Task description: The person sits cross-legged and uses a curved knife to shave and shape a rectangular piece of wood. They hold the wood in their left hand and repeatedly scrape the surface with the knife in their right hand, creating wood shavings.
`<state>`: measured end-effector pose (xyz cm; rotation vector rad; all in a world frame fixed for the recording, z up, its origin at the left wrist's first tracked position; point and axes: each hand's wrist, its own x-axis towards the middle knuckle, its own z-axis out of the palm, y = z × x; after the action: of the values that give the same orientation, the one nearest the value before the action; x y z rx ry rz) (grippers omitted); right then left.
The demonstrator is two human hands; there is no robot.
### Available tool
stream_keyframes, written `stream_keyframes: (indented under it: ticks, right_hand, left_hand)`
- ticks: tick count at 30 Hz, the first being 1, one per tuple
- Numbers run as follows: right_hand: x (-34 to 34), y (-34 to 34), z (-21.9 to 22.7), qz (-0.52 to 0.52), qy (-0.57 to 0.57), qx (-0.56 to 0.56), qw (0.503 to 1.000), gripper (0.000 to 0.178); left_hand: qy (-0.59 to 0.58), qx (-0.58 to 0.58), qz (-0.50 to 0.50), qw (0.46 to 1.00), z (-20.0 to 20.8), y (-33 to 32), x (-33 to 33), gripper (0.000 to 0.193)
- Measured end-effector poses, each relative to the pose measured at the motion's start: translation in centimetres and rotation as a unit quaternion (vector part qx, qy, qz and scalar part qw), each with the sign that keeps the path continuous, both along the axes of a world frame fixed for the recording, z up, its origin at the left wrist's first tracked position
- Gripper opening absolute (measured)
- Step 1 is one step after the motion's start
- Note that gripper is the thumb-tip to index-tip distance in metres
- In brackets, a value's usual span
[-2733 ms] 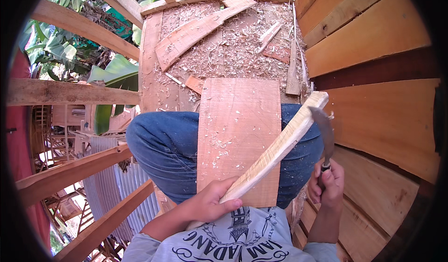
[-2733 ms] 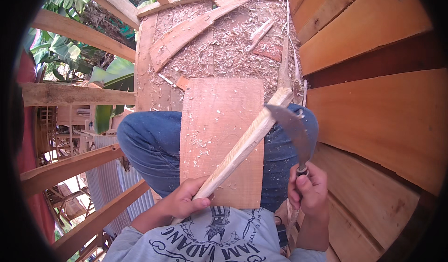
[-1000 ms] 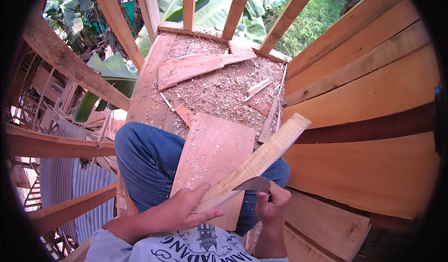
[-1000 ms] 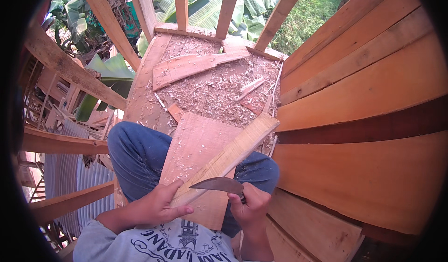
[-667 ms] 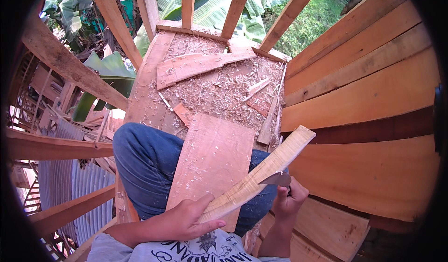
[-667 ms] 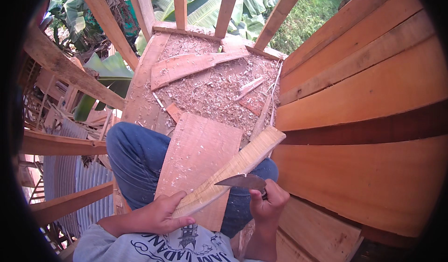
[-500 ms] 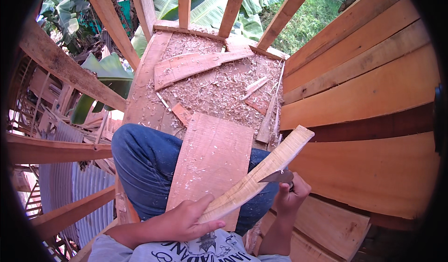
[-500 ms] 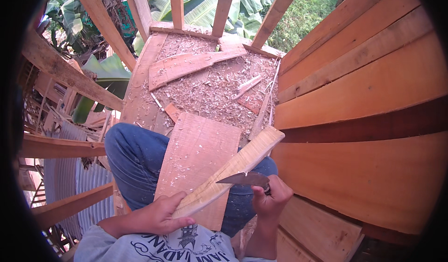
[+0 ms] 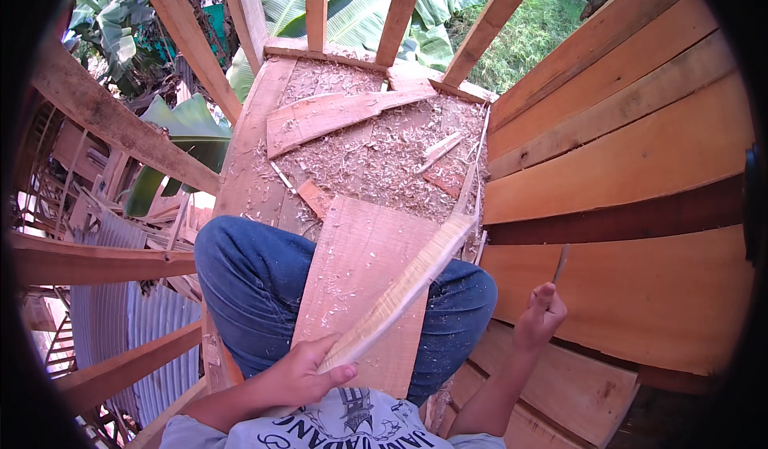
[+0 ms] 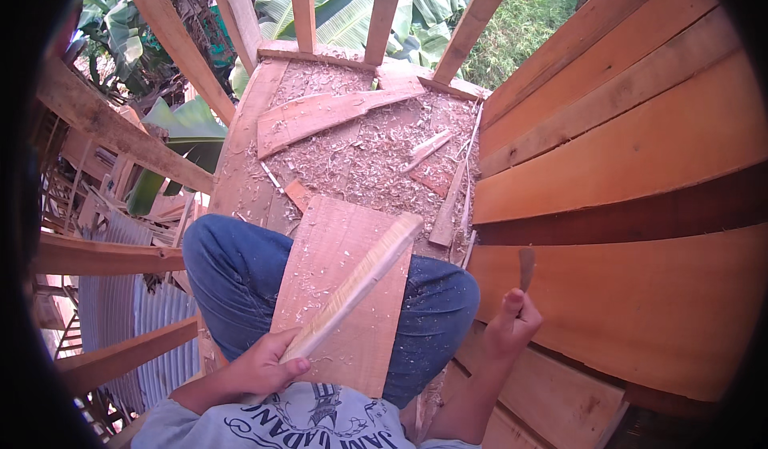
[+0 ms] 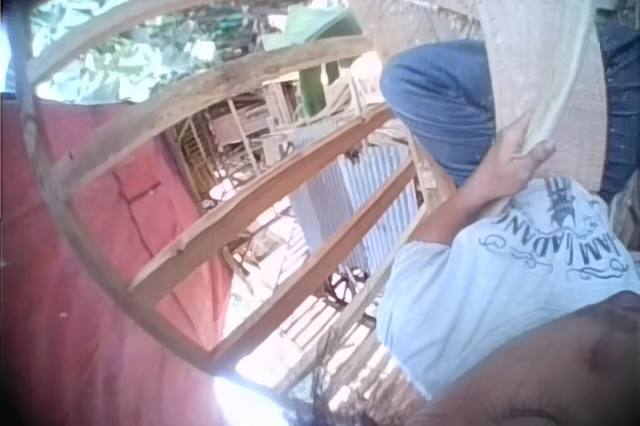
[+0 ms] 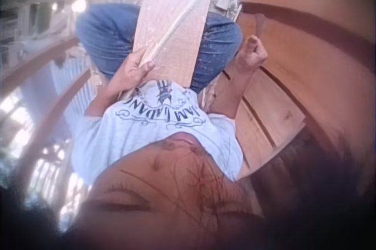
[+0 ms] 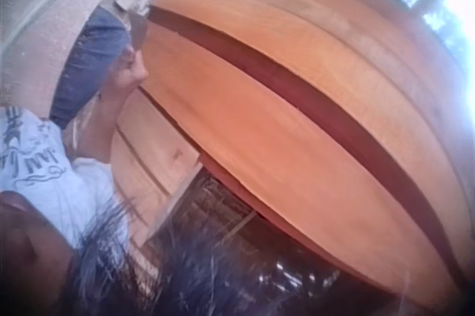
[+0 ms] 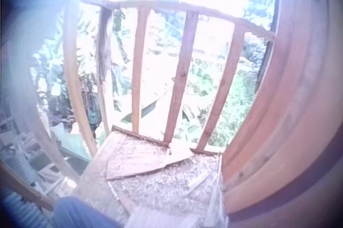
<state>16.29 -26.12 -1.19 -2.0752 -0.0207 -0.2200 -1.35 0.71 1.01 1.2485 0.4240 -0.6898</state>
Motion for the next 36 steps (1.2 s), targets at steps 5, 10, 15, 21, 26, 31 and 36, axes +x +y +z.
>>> stream_keyframes:
  ticks: [5,10,15,21,26,31,36]
  right_hand:
    - [-6.6,6.5,-1.3,0.241,0.000,-0.083,0.967,0.060]
    - [-4.2,5.3,-2.6,0.177,-0.038,-0.084,0.980,0.064]
    - [-4.2,5.4,-1.9,0.167,-0.055,-0.119,0.977,0.063]
    - [-4.9,5.8,-0.9,0.194,-0.026,-0.084,0.977,0.058]
    - [-4.1,5.2,-2.2,0.149,-0.103,-0.160,0.970,0.059]
    - [-3.1,4.5,-2.6,0.130,-0.136,-0.160,0.969,0.063]
    - [-2.5,4.9,-3.3,0.126,-0.161,-0.150,0.967,0.063]
  left_hand:
    - [-0.039,0.000,0.031,0.999,0.0,0.3,0.3,0.053]
    - [-0.063,0.022,-0.017,0.998,0.6,-0.5,0.5,0.053]
    - [-0.066,0.006,-0.001,0.998,0.1,-0.9,0.4,0.052]
    - [-0.059,0.011,-0.016,0.998,0.2,-0.5,0.1,0.052]
    - [-0.081,0.009,0.000,0.997,0.5,-0.7,0.6,0.050]
    - [-0.064,0.009,-0.022,0.998,0.6,-0.9,1.0,0.046]
    - [-0.062,0.000,-0.013,0.998,0.2,-1.0,0.9,0.047]
